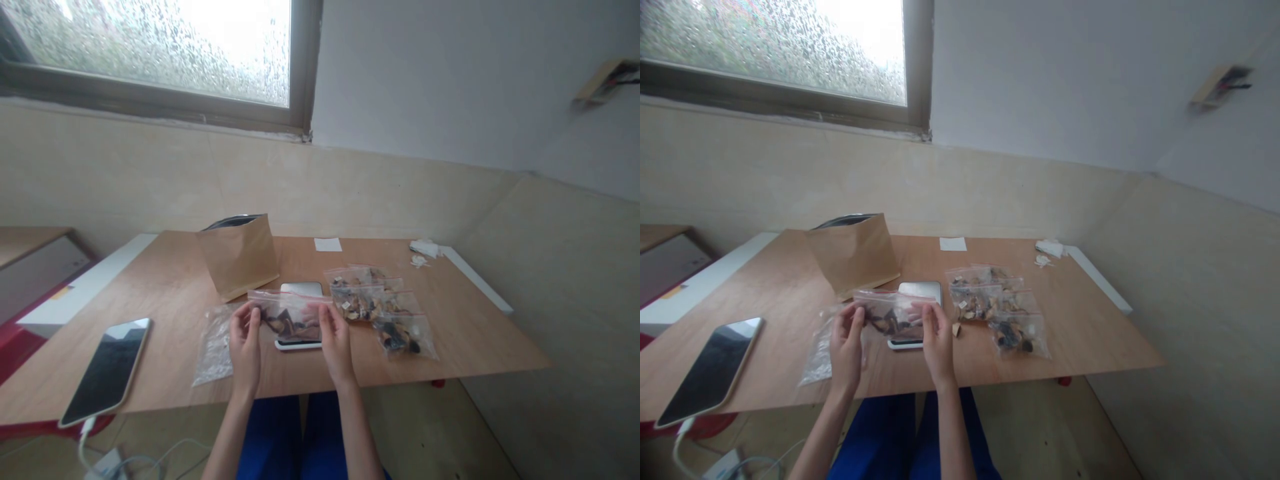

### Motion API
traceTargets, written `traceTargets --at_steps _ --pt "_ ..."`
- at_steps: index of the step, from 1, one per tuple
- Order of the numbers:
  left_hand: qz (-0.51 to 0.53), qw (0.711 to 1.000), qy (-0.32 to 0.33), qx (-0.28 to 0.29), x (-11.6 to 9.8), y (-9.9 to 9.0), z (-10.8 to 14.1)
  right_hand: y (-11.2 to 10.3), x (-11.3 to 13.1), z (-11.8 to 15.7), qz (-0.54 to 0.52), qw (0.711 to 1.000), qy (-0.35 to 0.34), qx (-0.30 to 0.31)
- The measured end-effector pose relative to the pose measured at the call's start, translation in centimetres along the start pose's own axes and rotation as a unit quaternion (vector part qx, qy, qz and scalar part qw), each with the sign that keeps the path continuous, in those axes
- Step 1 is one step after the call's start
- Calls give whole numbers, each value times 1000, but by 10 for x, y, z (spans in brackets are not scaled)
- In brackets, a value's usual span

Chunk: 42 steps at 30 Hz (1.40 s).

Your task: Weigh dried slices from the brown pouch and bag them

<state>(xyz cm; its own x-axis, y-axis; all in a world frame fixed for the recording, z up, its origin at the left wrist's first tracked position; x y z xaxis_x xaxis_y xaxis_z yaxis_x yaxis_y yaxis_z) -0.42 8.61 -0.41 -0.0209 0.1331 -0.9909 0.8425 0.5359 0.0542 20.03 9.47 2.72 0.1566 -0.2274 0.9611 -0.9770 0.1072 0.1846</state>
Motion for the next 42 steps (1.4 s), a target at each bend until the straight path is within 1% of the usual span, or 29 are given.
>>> traceTargets --at_steps 2,3,5,8,10,12,13,15,17,18,19,20,23,25,29,32,36,42 --pt "21 998 -11 54 2 7 -4 -3 -4 0 -4 1000 7 -3" --pt "32 997 -16 66 2 8 -5 -3 -6 0 -5 1000 9 -2" --pt "46 997 -22 61 2 5 -5 -3 -8 0 -5 1000 13 2" --pt "37 998 -28 48 1 2 -4 -6 -7 -1 8 1000 17 0" --pt "24 998 -23 53 -1 3 -3 -10 -4 -1 35 999 9 -8" --pt "11 998 -4 67 -7 6 -2 -13 2 -1 76 997 -9 -8" --pt "2 997 8 83 -11 9 0 -13 6 -1 99 995 -23 -2" --pt "-23 990 34 134 -19 20 5 -9 14 0 139 988 -59 18" --pt "-48 980 57 183 -26 30 12 -5 21 2 158 983 -89 37" --pt "-53 978 64 189 -29 32 14 -5 24 3 162 981 -96 39" --pt "-53 981 64 178 -31 29 14 -6 25 3 164 981 -98 33" --pt "-45 986 59 152 -31 24 12 -9 26 3 162 982 -95 21" --pt "-13 998 32 58 -27 3 5 -21 26 3 144 986 -84 -16" --pt "-4 999 21 29 -24 -4 2 -26 27 3 132 987 -82 -35" --pt "6 1000 2 17 -22 -8 -1 -38 24 4 97 989 -64 -88" --pt "-1 1000 6 26 -26 -6 -1 -44 21 4 74 989 -51 -118" --pt "-19 999 24 42 -34 -1 -2 -50 22 4 97 984 -57 -137" --pt "-20 998 21 55 -34 4 1 -54 24 5 139 974 -73 -162"
Point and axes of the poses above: each hand's wrist, its own z-axis away from the middle knuckle, its own y-axis out of the palm, x = y × z, the point moved 10 cm from there along -z, towards the middle knuckle, and after that the axes turned 6 degrees about -z, right-handed, at the moved point
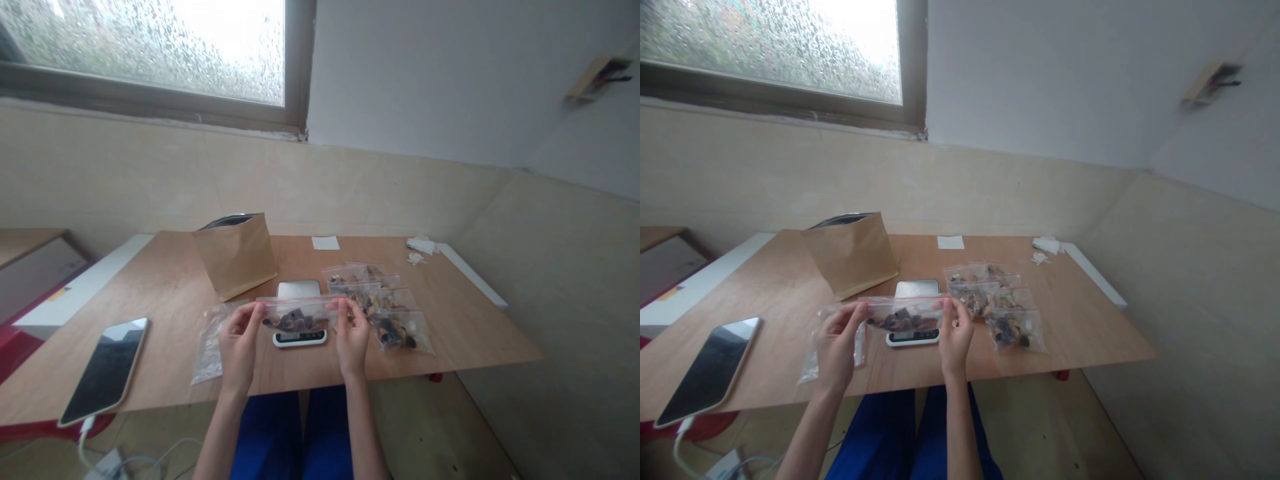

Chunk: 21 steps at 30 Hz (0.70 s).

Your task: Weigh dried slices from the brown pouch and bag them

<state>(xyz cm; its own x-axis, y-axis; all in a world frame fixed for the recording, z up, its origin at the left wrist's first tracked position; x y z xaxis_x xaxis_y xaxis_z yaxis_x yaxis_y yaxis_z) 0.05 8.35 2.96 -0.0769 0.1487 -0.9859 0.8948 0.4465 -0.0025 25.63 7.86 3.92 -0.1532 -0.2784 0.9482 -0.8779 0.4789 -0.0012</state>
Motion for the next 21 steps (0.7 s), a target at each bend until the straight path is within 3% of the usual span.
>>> traceTargets --at_steps 6,13,21 --pt "55 998 -2 -16 1 6 6 5 0 1 -49 999 15 -7" --pt "143 988 -53 0 11 17 9 22 2 4 -96 993 31 58" --pt "93 993 -31 69 6 26 9 18 -2 5 -127 991 35 29"
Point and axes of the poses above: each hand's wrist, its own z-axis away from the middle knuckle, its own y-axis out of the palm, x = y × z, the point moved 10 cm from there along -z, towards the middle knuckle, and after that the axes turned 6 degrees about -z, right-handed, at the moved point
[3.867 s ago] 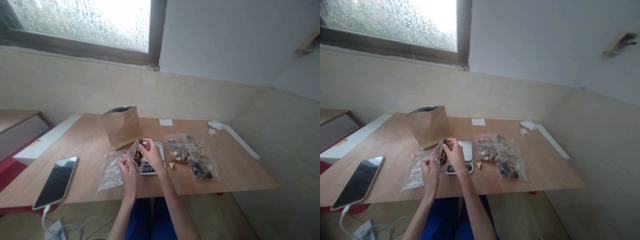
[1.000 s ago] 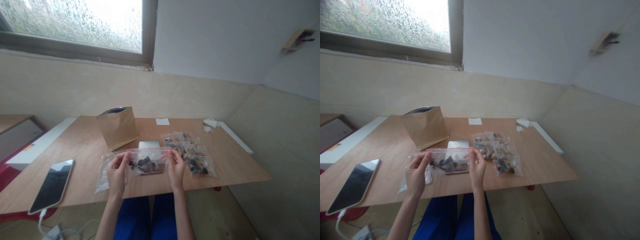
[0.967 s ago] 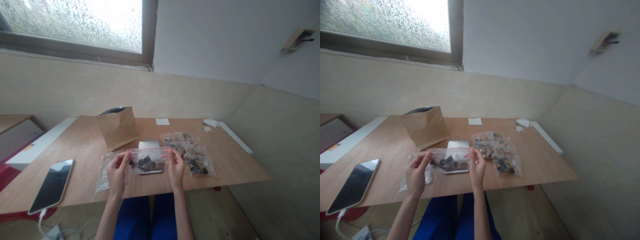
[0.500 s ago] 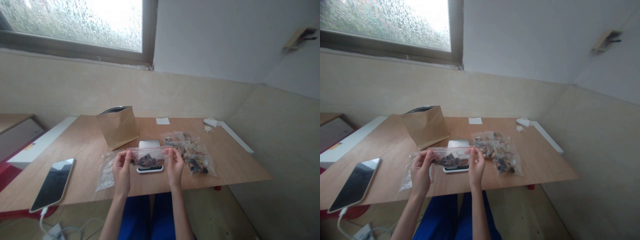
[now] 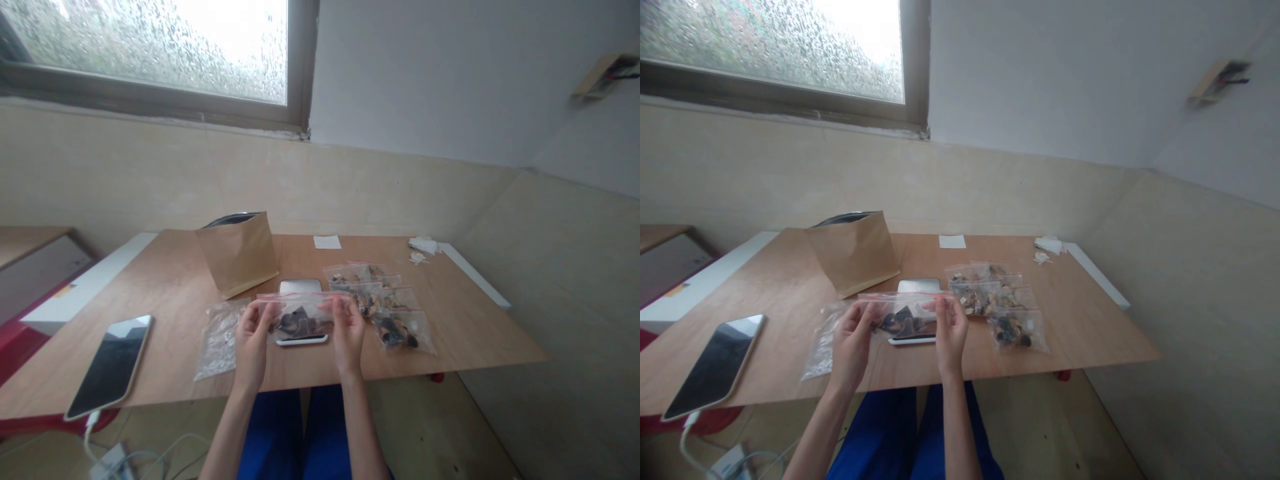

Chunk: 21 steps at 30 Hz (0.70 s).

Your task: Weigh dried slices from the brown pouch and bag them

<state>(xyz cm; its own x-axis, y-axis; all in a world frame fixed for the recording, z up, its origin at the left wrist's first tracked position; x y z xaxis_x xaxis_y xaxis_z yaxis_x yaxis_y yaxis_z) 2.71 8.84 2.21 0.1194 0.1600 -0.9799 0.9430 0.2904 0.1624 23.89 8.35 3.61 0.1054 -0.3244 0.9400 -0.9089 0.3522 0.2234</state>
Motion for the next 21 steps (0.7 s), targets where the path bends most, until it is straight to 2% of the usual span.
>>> traceTargets --at_steps 2,5,13,21 --pt "-25 1000 -1 6 0 0 -1 1 -4 1 -7 1000 10 1" --pt "-27 999 4 -21 -1 -8 -3 3 -6 3 -19 1000 19 6" --pt "-22 999 -1 -28 -1 -13 -3 5 0 2 -11 1000 -6 10" --pt "6 999 -4 -49 2 -17 1 -2 -7 3 -5 1000 1 -22"
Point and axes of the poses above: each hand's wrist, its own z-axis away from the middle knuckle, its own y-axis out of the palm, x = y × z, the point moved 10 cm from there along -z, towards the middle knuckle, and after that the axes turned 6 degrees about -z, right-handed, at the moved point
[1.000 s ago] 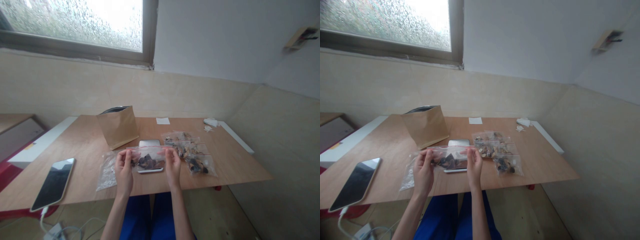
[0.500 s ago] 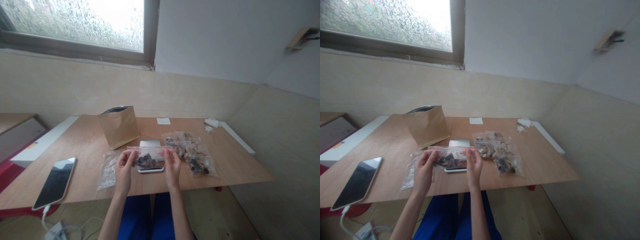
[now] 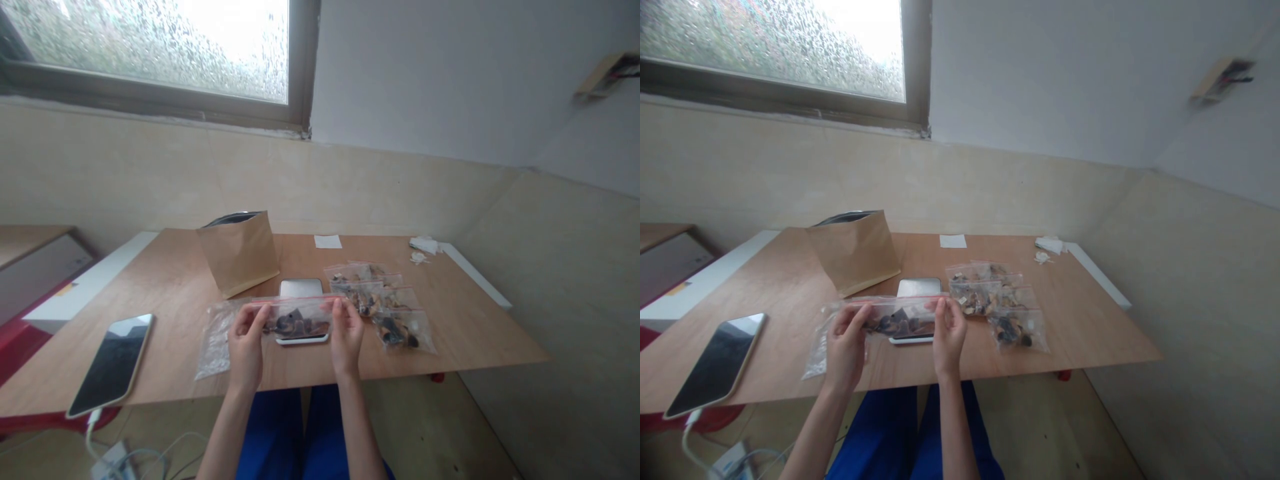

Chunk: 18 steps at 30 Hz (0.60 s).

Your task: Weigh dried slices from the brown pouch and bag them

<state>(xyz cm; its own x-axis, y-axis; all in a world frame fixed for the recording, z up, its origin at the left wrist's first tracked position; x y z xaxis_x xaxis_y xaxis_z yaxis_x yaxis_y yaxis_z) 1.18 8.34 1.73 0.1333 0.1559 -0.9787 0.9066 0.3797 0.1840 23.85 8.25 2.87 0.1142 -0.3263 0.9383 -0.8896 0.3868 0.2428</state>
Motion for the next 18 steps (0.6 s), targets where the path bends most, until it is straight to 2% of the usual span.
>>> traceTargets --at_steps 4,11,18 --pt "-6 1000 8 -4 0 0 1 -1 2 0 -3 1000 -7 -9" --pt "17 997 0 71 11 15 -2 1 2 -2 2 1000 -13 11" --pt "-21 998 -30 44 23 6 -2 10 -7 0 14 998 22 59"
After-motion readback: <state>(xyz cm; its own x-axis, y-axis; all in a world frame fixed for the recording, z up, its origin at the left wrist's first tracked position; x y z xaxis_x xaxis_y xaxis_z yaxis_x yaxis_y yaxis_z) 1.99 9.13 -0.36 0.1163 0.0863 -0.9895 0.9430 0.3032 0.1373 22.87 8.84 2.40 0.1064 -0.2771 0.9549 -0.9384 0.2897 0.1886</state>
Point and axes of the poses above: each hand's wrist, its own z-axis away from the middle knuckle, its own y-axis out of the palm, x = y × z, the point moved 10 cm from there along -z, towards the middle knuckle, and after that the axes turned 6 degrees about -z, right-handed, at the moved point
